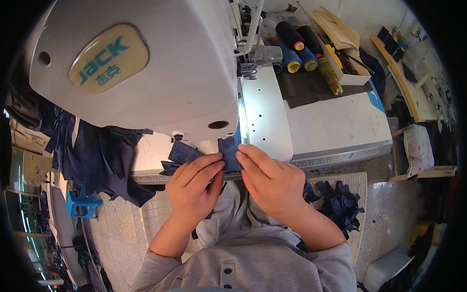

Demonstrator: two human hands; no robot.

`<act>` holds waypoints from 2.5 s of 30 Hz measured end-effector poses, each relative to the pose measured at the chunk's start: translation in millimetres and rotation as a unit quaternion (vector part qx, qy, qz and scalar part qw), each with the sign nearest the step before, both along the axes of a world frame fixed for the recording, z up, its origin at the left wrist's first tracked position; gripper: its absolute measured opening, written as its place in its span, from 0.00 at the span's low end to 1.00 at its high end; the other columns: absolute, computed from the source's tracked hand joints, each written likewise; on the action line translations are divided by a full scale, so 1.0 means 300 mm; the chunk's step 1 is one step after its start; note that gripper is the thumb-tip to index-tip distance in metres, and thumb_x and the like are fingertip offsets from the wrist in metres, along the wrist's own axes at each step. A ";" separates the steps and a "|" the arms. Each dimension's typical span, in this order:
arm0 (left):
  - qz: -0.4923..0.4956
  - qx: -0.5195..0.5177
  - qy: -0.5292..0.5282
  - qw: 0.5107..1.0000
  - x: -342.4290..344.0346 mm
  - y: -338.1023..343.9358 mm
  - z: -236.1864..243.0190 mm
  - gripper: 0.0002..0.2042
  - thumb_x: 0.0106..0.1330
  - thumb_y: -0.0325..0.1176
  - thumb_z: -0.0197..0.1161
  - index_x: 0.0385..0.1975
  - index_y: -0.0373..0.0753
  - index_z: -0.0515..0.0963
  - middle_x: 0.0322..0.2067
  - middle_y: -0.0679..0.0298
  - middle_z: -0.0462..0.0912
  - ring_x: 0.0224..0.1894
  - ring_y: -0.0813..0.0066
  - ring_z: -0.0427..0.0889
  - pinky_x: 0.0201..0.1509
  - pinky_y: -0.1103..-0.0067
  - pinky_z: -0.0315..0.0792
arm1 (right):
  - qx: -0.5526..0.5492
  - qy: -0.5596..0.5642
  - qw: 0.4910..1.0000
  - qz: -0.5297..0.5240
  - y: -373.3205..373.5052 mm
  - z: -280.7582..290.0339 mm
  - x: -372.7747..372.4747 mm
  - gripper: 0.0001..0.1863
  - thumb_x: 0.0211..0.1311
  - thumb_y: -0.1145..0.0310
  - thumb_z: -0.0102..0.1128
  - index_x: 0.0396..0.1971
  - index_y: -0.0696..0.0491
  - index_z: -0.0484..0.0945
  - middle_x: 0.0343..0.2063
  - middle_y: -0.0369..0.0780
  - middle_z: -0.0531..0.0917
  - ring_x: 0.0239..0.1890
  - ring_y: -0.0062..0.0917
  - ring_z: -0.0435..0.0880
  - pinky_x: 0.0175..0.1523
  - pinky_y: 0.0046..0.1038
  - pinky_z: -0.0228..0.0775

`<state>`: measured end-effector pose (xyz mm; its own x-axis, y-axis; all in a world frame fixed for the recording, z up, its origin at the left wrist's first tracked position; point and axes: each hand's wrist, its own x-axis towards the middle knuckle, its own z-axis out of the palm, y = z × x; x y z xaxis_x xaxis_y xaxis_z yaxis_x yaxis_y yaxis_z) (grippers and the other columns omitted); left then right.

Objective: Sewing pieces of fabric using a sewing machine.

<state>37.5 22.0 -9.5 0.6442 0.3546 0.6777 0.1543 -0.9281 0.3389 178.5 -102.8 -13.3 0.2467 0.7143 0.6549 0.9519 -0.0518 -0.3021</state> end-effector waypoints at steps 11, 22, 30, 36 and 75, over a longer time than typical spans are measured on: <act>-0.006 0.008 -0.021 1.000 0.004 0.006 -0.007 0.12 0.49 0.28 0.77 0.34 0.41 0.84 0.41 0.71 0.87 0.25 0.75 0.78 0.28 0.82 0.74 | 0.004 0.002 1.000 0.002 0.001 0.006 -0.001 0.15 0.52 0.69 0.71 0.42 0.51 0.86 0.49 0.31 0.84 0.28 0.17 0.85 0.30 0.21 0.75; 0.051 -0.065 0.019 0.996 -0.073 -0.051 0.046 0.14 0.50 0.30 0.78 0.37 0.40 0.84 0.39 0.65 0.86 0.33 0.67 0.83 0.35 0.76 0.77 | 0.000 -0.004 1.000 0.008 -0.011 0.004 -0.014 0.14 0.51 0.65 0.74 0.39 0.48 0.86 0.49 0.33 0.84 0.25 0.18 0.83 0.29 0.20 0.74; -0.015 0.038 -0.236 0.971 -0.111 0.159 0.234 0.28 0.62 0.43 0.71 0.53 0.25 0.74 0.53 0.44 0.79 0.55 0.55 0.79 0.62 0.64 0.72 | -0.001 0.025 1.000 0.002 -0.021 0.012 -0.026 0.15 0.46 0.67 0.76 0.38 0.47 0.87 0.48 0.33 0.85 0.26 0.23 0.84 0.29 0.23 0.74; -0.214 0.103 -0.277 0.931 0.068 0.343 0.532 0.44 0.70 0.62 0.54 0.68 0.23 0.58 0.68 0.38 0.63 0.70 0.48 0.67 0.72 0.62 0.63 | 0.007 0.014 1.000 0.004 -0.023 0.009 -0.028 0.15 0.46 0.68 0.76 0.37 0.48 0.87 0.48 0.33 0.85 0.26 0.24 0.84 0.30 0.24 0.75; -0.291 0.070 -0.349 0.888 0.204 0.395 0.469 0.32 0.72 0.48 0.52 0.61 0.21 0.64 0.60 0.34 0.72 0.59 0.54 0.79 0.63 0.68 0.76 | 0.004 -0.006 1.000 -0.028 -0.002 -0.007 -0.024 0.15 0.50 0.65 0.74 0.40 0.48 0.86 0.49 0.29 0.84 0.23 0.16 0.81 0.27 0.20 0.72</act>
<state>98.7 140.5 131.3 0.0960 -0.0193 0.9952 -0.5672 -0.8227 0.0387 171.2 -103.6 -15.3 0.2779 0.6937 0.6644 0.9512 -0.1022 -0.2911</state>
